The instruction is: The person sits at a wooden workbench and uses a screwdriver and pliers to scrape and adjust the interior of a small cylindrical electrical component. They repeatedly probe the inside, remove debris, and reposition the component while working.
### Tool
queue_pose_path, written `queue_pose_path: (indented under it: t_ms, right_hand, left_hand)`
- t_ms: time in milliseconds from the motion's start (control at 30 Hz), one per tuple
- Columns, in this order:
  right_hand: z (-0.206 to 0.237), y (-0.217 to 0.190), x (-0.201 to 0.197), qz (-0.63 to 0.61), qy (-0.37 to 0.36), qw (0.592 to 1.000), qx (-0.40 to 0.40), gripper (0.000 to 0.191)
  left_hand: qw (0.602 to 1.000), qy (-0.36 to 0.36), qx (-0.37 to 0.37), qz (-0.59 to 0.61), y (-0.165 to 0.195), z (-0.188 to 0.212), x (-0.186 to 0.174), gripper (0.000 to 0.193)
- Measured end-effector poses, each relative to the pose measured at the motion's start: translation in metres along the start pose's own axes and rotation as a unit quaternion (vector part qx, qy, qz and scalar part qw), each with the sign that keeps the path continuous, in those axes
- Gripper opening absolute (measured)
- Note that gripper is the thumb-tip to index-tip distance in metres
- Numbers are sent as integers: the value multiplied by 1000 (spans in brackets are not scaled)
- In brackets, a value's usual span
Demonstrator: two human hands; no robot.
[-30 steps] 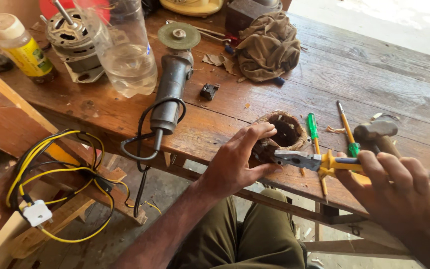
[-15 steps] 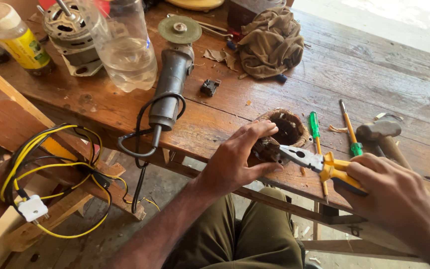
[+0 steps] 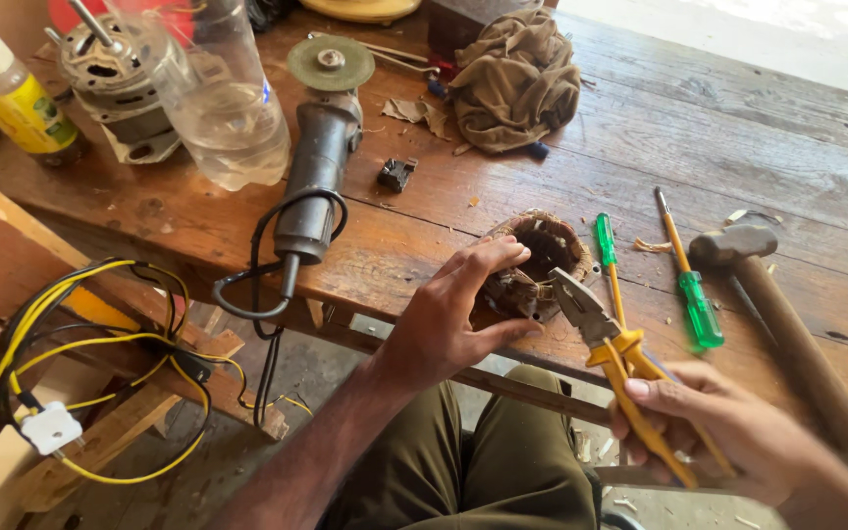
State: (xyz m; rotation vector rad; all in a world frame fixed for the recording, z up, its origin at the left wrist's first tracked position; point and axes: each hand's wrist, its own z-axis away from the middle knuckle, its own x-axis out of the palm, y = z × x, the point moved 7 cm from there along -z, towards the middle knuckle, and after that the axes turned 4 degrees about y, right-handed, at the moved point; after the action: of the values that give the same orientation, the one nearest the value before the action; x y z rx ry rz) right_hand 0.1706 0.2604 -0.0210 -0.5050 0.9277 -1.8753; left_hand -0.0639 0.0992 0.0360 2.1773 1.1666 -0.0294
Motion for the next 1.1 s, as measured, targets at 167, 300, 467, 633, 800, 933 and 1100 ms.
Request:
queue_pose_path:
  t_ms: [167,300,467,633,800,933,1100]
  right_hand:
    - [6,15,0,-110,70,991,32,44]
    - [7,-21,0,28,105,993,-46,34]
    - [31,-94,26,449,223,832,-238,29]
    - [50,-125,36,579,318,730,-177,40]
    - [61,-129,28,643,369,618,-262,34]
    - [64,-77,-7,504,383,746,-206,40]
    - [42,12,28,-90,76,982,-145,50]
  left_hand:
    - [1000,1,-6,-7,-2,5,0,73]
    - [1000,-3,-15,1,-5,6,5,72]
    - [1000,6,-1,7,-3,3,5,69]
    - [997,-11,40,-72,13,-1,-1,53]
    - [984,-72,47,-153,23,-12,4,51]
    - [974,-134,6,-184,17,-17,13,52]
    - [979,-110,44,-168,12,-21,13,57]
